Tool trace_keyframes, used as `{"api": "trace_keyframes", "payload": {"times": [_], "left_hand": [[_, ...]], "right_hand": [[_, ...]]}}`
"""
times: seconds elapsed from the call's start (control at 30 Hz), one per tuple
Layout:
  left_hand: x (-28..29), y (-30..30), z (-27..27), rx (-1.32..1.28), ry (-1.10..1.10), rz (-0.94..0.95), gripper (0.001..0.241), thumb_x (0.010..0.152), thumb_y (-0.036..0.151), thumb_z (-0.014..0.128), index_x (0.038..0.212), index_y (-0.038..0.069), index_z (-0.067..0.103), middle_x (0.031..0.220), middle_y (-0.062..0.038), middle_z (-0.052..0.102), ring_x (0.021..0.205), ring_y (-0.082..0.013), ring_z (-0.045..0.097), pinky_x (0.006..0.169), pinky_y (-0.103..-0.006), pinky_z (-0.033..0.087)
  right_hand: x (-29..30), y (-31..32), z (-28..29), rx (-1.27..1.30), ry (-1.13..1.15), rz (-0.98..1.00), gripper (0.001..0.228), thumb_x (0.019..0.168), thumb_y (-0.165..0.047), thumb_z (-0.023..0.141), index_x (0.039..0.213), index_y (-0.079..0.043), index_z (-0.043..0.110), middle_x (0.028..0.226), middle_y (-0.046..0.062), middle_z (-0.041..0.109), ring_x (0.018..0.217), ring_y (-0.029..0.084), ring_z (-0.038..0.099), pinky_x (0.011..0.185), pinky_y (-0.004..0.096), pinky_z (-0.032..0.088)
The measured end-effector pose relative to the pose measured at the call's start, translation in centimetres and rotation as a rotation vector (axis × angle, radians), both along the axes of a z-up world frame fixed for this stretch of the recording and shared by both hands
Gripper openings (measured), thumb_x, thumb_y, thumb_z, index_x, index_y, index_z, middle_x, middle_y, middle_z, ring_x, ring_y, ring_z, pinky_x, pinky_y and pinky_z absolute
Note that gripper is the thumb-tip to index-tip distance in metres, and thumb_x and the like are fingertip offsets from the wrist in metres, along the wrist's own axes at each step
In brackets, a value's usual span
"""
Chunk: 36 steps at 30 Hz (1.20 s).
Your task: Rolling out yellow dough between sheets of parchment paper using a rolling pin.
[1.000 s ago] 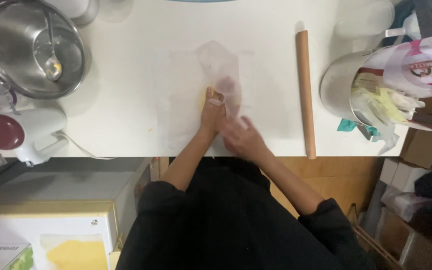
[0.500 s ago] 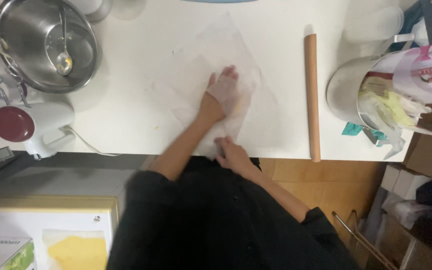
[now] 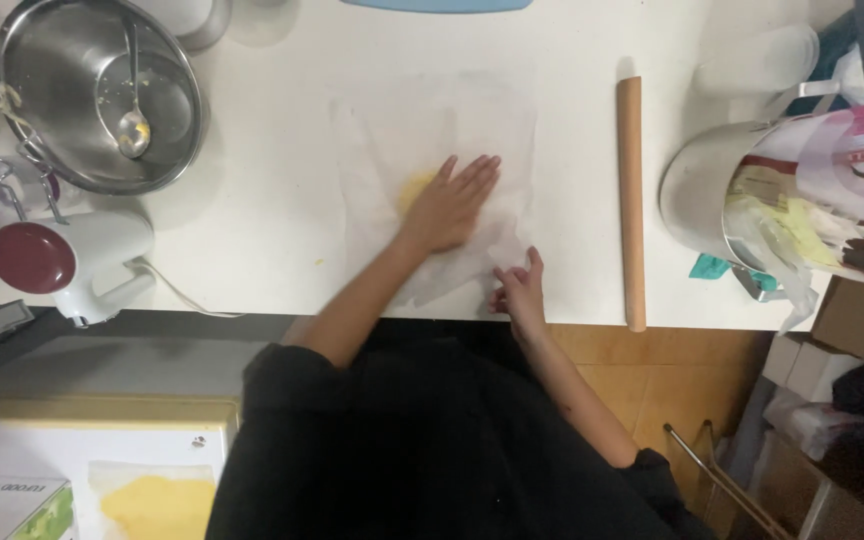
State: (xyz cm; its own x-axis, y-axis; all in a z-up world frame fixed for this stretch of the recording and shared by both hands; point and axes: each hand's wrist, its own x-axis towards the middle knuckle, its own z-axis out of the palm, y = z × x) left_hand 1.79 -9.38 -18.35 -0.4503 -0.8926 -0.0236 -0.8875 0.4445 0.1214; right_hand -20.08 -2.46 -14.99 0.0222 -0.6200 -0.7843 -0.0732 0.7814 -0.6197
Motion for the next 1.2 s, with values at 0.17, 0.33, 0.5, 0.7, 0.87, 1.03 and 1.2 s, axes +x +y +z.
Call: {"api": "trace_keyframes", "payload": {"times": [0.17, 0.33, 0.5, 0.7, 0.87, 1.03, 1.2], "left_hand": [[-2.0, 0.6, 1.2, 0.133, 0.245, 0.41, 0.081, 0.097, 0.049, 0.054, 0.16, 0.004, 0.03, 0.169, -0.014, 0.023, 0.157, -0.0293, 0.019, 0.124, -0.0588, 0.018], [-2.7, 0.9, 2.4, 0.236, 0.133, 0.413, 0.096, 0.091, 0.061, 0.052, 0.161, 0.001, 0.025, 0.17, -0.017, 0.018, 0.157, -0.0302, 0.015, 0.121, -0.0608, 0.015], [-5.6, 2.3, -1.0, 0.001, -0.152, 0.439, 0.087, 0.099, 0.063, 0.039, 0.164, 0.007, 0.027, 0.172, -0.012, 0.021, 0.16, -0.0255, 0.017, 0.122, -0.0593, 0.012], [-6.3, 1.5, 0.7, 0.174, -0.058, 0.523, 0.079, 0.096, 0.052, 0.038, 0.158, 0.004, 0.036, 0.168, -0.013, 0.027, 0.156, -0.0255, 0.02, 0.118, -0.06, 0.016], [-11.2, 4.8, -1.0, 0.294, 0.193, 0.27, 0.063, 0.109, 0.035, 0.042, 0.16, -0.001, 0.033, 0.173, -0.017, 0.025, 0.154, -0.0278, 0.027, 0.115, -0.0553, 0.03], [-12.6, 7.1, 0.4, 0.269, 0.234, 0.034, 0.072, 0.103, 0.045, 0.045, 0.16, 0.004, 0.029, 0.171, -0.014, 0.018, 0.158, -0.0283, 0.019, 0.121, -0.0584, 0.023], [-14.8, 7.8, -1.6, 0.191, 0.317, -0.159, 0.073, 0.1, 0.045, 0.047, 0.159, 0.004, 0.03, 0.17, -0.011, 0.023, 0.158, -0.0265, 0.02, 0.123, -0.0562, 0.02]], "right_hand": [[-2.3, 3.9, -2.7, -0.085, 0.147, 0.032, 0.067, 0.091, -0.014, 0.064, 0.147, -0.01, 0.028, 0.1, 0.007, 0.059, 0.059, 0.015, 0.055, 0.048, 0.032, 0.048], [-2.4, 3.9, -2.3, -0.48, 0.307, 0.206, 0.042, 0.091, -0.006, 0.066, 0.129, -0.003, 0.05, 0.097, 0.005, 0.056, 0.078, 0.012, 0.056, 0.067, 0.025, 0.051], [-0.3, 0.4, 3.1, -0.671, 0.451, 0.286, 0.024, 0.093, -0.005, 0.066, 0.117, -0.002, 0.06, 0.096, 0.008, 0.053, 0.08, 0.017, 0.052, 0.068, 0.031, 0.048], [-6.8, -3.7, 2.1, -1.039, 0.965, 0.507, 0.031, 0.09, 0.0, 0.065, 0.12, 0.001, 0.059, 0.118, 0.02, 0.058, 0.114, 0.039, 0.056, 0.102, 0.051, 0.044], [-13.6, -4.7, -0.9, -0.923, 1.23, 0.423, 0.054, 0.078, -0.001, 0.066, 0.129, 0.01, 0.053, 0.127, 0.032, 0.053, 0.113, 0.048, 0.053, 0.099, 0.056, 0.042], [-15.6, -6.5, -2.0, -0.755, 1.205, 0.437, 0.045, 0.08, -0.002, 0.068, 0.123, 0.007, 0.058, 0.114, 0.027, 0.06, 0.104, 0.046, 0.057, 0.092, 0.055, 0.049], [-12.3, -7.1, 1.0, -0.716, 0.915, 0.373, 0.031, 0.091, -0.008, 0.066, 0.12, 0.002, 0.058, 0.102, 0.015, 0.067, 0.083, 0.027, 0.07, 0.076, 0.042, 0.06]]}}
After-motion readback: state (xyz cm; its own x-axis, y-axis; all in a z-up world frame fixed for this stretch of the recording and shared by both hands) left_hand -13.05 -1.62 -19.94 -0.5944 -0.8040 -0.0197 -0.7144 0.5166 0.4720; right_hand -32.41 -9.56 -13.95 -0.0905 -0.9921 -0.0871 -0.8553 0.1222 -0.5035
